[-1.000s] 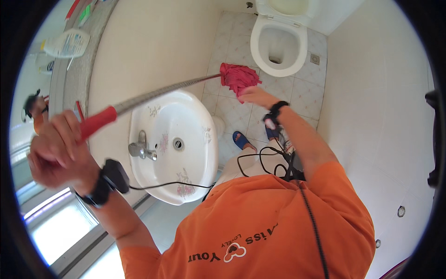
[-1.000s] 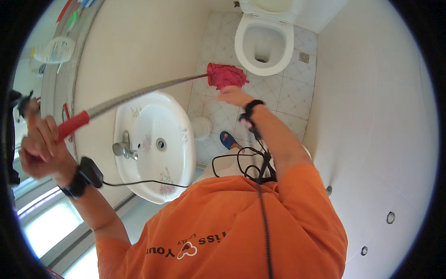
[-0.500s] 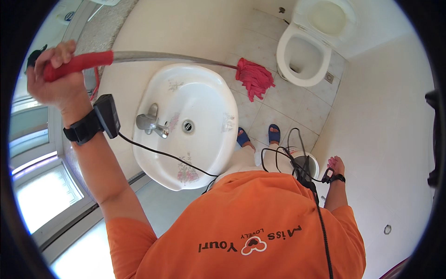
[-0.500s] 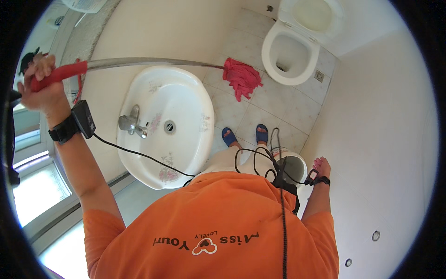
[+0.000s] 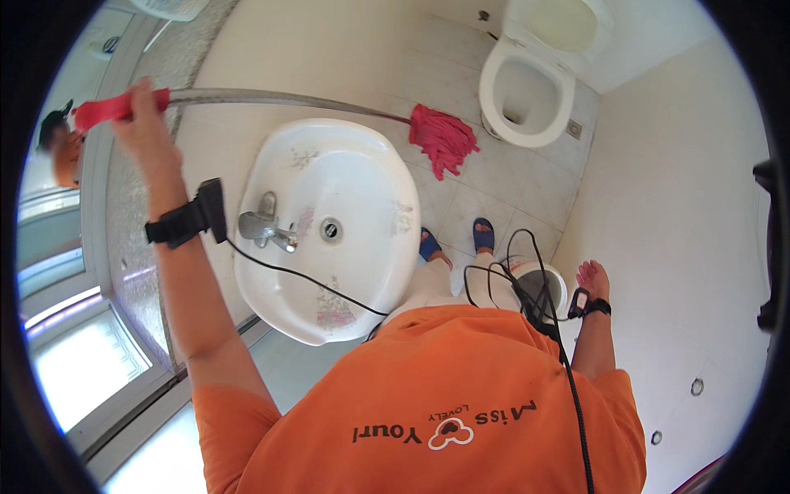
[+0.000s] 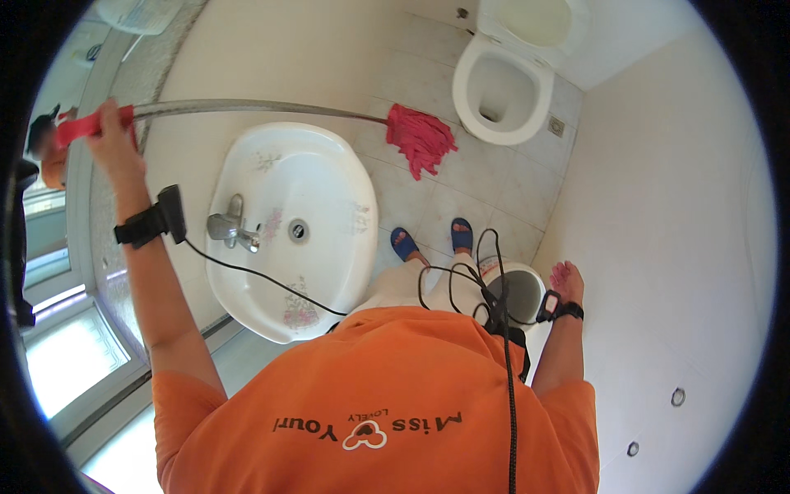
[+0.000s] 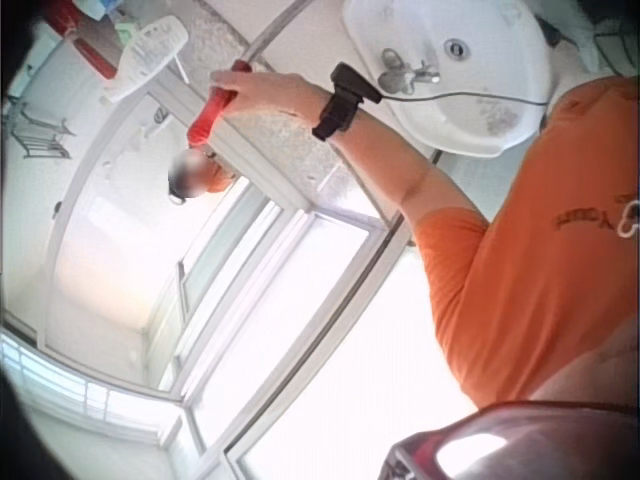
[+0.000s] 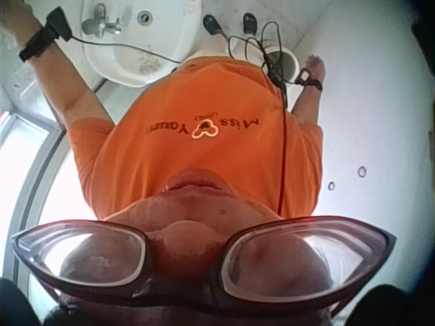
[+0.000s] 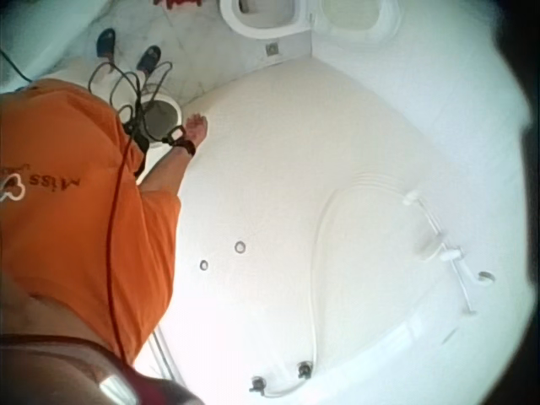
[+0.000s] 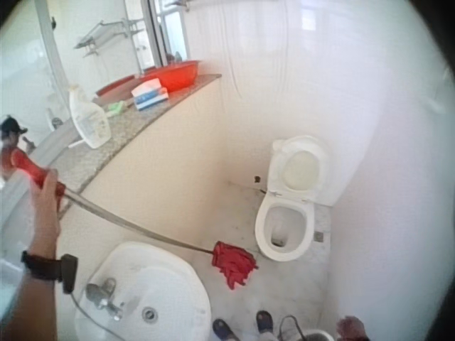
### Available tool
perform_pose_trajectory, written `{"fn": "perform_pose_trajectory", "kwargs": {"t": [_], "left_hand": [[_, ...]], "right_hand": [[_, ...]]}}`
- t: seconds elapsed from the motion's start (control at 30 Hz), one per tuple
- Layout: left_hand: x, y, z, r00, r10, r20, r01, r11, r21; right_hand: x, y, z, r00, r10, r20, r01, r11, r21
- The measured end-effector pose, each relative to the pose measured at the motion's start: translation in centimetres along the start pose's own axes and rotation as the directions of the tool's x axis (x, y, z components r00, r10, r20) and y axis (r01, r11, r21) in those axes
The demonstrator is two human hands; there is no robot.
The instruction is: The person mops the bathroom floor using a red mop and a bucket of water. They repeatedly mop around the toilet and sink, then empty the bucket into the toilet and refill it from the tap.
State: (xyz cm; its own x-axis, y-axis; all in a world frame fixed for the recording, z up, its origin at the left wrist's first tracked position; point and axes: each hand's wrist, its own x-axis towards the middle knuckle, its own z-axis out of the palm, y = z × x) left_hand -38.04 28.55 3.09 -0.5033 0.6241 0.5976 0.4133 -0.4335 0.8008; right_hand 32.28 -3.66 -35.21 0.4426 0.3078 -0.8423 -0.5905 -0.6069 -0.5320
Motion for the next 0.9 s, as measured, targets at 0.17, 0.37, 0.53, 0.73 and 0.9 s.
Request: {"fn": "perform_pose_trajectory", "kwargs": {"t": [0.17,0.37,0.53,0.73,0.9], "left_hand": [[-0.1,-2.7,-1.2,0.998,-0.041,0.052,0.013,0.889,0.457],[0.0,-1.8,-1.6,0.975,-0.217,0.035,0.194,0.923,0.333],[0.2,-1.3,-1.4,0.956,-0.291,0.041,0.270,0.923,0.274],[0.4,-1.6,-0.9,0.947,-0.320,0.015,0.310,0.928,0.204],[0.1,-1.4,-0.7,0.931,-0.362,0.033,0.355,0.925,0.137]], "right_hand": [[0.4,-0.1,1.2,0.999,-0.004,0.051,0.005,1.000,-0.009],[0.4,-0.5,2.5,0.999,-0.002,0.043,0.003,1.000,-0.027],[1.1,-0.1,3.3,0.998,0.016,0.057,-0.014,0.999,-0.049],[1.1,0.4,4.0,0.998,0.030,0.050,-0.027,0.998,-0.059],[0.7,0.7,4.2,0.997,0.045,0.056,-0.041,0.996,-0.073]]}}
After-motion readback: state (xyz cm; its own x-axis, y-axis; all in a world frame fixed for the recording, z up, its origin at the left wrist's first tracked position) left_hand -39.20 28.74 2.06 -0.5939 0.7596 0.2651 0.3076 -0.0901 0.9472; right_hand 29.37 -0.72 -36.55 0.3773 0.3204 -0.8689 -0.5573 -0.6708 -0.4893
